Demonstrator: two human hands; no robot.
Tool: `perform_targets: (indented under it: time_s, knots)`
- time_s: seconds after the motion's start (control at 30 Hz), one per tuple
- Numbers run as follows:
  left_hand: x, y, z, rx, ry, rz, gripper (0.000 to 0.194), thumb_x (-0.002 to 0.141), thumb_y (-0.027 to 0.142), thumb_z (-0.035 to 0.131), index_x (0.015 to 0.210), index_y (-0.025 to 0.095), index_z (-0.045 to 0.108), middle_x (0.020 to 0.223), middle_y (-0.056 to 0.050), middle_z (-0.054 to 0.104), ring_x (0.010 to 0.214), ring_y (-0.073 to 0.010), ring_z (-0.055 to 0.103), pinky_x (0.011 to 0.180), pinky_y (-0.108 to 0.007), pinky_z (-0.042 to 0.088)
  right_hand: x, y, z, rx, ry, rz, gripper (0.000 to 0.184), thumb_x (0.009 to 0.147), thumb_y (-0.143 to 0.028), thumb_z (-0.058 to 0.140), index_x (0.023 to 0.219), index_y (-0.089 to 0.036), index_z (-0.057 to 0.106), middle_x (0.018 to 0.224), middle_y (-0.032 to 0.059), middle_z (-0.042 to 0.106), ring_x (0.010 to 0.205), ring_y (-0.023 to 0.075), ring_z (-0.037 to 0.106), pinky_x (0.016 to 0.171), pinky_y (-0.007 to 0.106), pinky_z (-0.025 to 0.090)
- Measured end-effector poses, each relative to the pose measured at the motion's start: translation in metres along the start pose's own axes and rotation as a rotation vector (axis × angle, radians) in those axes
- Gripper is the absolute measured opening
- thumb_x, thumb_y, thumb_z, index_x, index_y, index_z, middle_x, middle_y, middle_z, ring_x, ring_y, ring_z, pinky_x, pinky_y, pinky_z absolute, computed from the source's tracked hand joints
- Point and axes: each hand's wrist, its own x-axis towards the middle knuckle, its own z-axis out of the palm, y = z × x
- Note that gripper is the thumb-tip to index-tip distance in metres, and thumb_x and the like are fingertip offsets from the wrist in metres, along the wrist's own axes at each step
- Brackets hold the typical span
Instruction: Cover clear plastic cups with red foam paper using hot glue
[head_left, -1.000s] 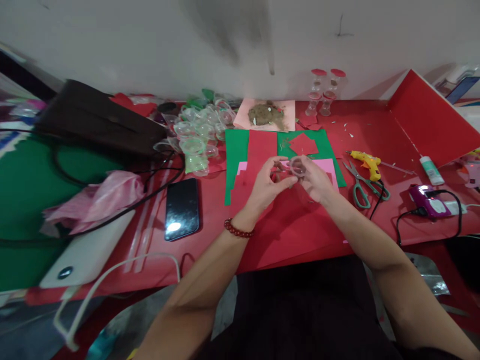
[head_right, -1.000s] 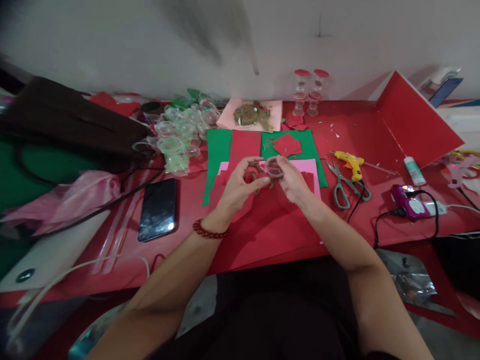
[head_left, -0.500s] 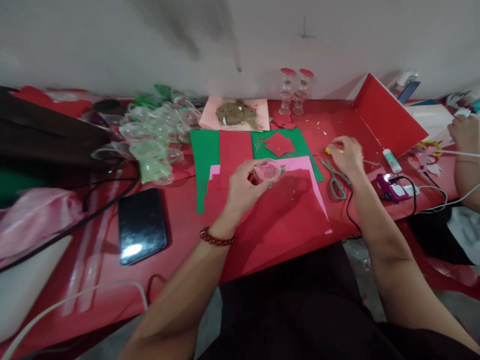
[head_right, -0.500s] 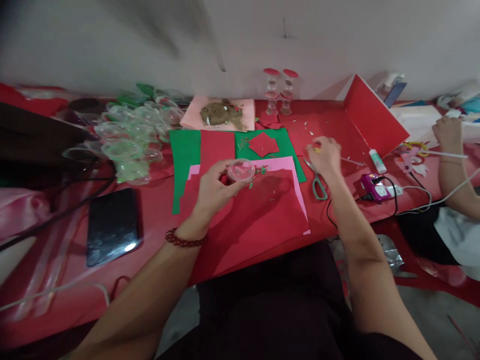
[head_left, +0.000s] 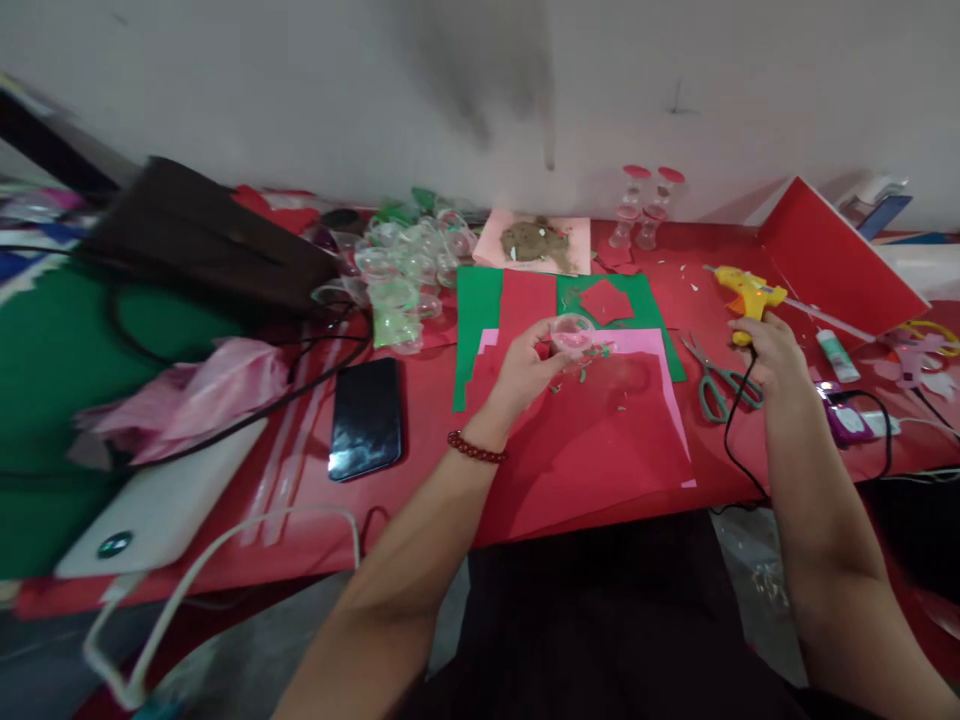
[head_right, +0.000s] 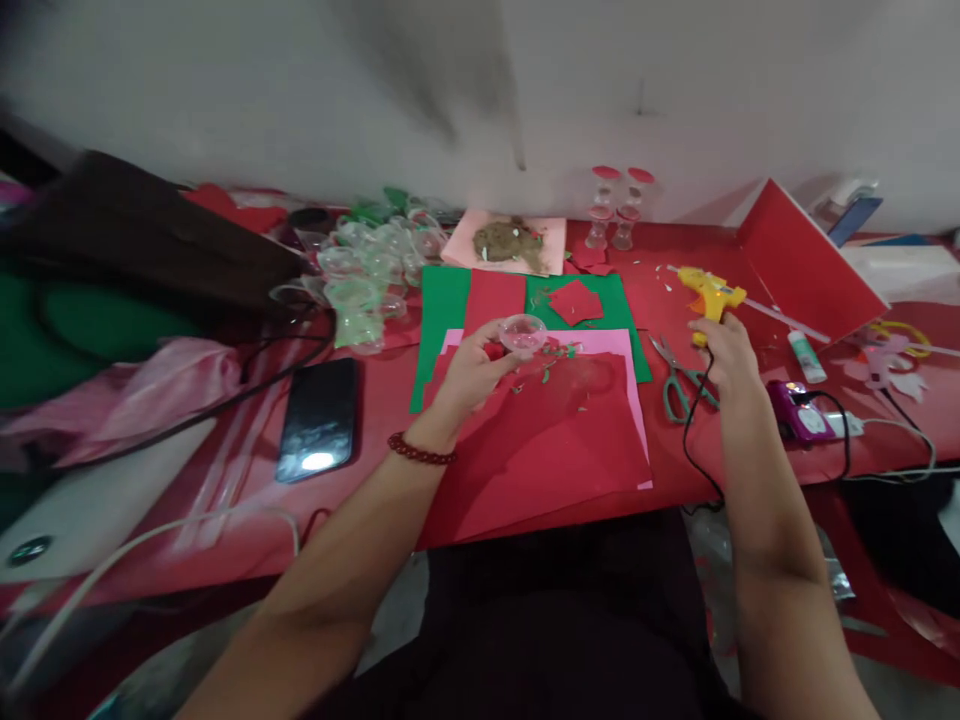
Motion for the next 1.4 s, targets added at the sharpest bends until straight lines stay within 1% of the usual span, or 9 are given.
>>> perform_targets:
  time_s: [0.07,0.13,0.23,0.4,0.6,0.77,0.93,1.23,1.4]
  knots:
    - [0.001,0.001,-0.002,-0.016,0.007,-0.001,0.048,0.071,0.033,0.095,0.114,0.023,0.078,0.114,-0.008,0.08,0.096,-0.0197,0.07,0.076,-0.029,0.057,-0.015,-0.007,0.016,0.24,-0.206,0.034,0.018,0.072,-0.011,0.075,0.082,-0.023,0.065,0.079,0.0016,0.07,0.069,0.0125,0.064,0.054,0.02,0.053]
    - [0.001,0.001,-0.004,0.011,0.021,0.005,0.05,0.067,0.028,0.096,0.112,0.021,0.075,0.111,-0.007,0.079,0.089,-0.0163,0.067,0.074,-0.027,0.053,-0.029,-0.011,0.035,0.33,-0.385,0.04,0.023,0.071,-0.015,0.08,0.089,-0.024,0.068,0.09,0.0029,0.075,0.072,0.0124,0.065,0.054,0.019,0.053]
    - [0.002,0.001,-0.008,0.101,0.023,-0.043,0.047,0.064,0.024,0.097,0.106,0.019,0.076,0.099,-0.003,0.076,0.071,-0.0102,0.055,0.066,-0.024,0.045,-0.044,-0.01,0.062,0.339,-0.575,0.014,0.029,0.073,-0.026,0.087,0.093,-0.024,0.067,0.083,-0.0001,0.07,0.062,0.0099,0.056,0.045,0.019,0.043]
    - [0.004,0.001,-0.015,-0.009,0.046,-0.23,0.037,0.07,0.025,0.093,0.103,0.018,0.078,0.101,-0.004,0.074,0.071,-0.0097,0.054,0.063,-0.024,0.042,-0.057,0.008,0.085,0.238,-0.783,0.013,0.042,0.076,-0.053,0.091,0.09,-0.022,0.066,0.079,0.0002,0.068,0.056,0.0079,0.045,0.044,0.023,0.035]
    - [0.002,0.005,-0.02,-0.142,0.042,-0.327,0.04,0.063,0.018,0.096,0.098,0.02,0.076,0.093,0.0,0.068,0.064,-0.0078,0.049,0.053,-0.021,0.038,-0.074,0.018,0.083,0.134,-0.821,-0.055,0.061,0.071,-0.076,0.089,0.084,-0.02,0.068,0.078,0.0014,0.067,0.055,0.0071,0.044,0.046,0.025,0.036]
    - [0.002,0.004,-0.02,-0.181,-0.03,-0.322,0.046,0.06,0.022,0.1,0.1,0.021,0.078,0.1,-0.003,0.071,0.067,-0.0088,0.05,0.053,-0.022,0.037,-0.086,0.015,0.081,0.029,-0.868,-0.167,0.07,0.078,-0.09,0.074,0.08,-0.02,0.068,0.057,-0.0027,0.055,0.05,0.0091,0.046,0.049,0.027,0.038]
    - [0.002,0.005,-0.022,-0.208,-0.07,-0.325,0.05,0.06,0.029,0.103,0.104,0.021,0.079,0.09,-0.001,0.07,0.059,-0.0061,0.043,0.05,-0.023,0.033,-0.089,0.018,0.082,-0.02,-0.857,-0.252,0.073,0.08,-0.093,0.067,0.08,-0.021,0.068,0.058,-0.0013,0.06,0.05,0.0104,0.05,0.052,0.028,0.041]
    - [0.001,0.006,-0.02,-0.204,-0.089,-0.346,0.051,0.057,0.028,0.103,0.1,0.02,0.079,0.089,-0.001,0.068,0.058,-0.006,0.041,0.051,-0.024,0.032,-0.089,0.024,0.083,-0.082,-0.849,-0.322,0.07,0.089,-0.091,0.06,0.072,-0.022,0.062,0.055,-0.0016,0.055,0.05,0.011,0.048,0.053,0.029,0.04]
    - [0.001,0.005,-0.02,-0.167,-0.095,-0.337,0.044,0.063,0.028,0.099,0.102,0.021,0.08,0.096,-0.003,0.071,0.063,-0.0082,0.043,0.053,-0.024,0.032,-0.091,0.019,0.083,-0.116,-0.837,-0.338,0.072,0.088,-0.092,0.059,0.067,-0.023,0.057,0.052,-0.002,0.054,0.049,0.0111,0.047,0.054,0.03,0.04]
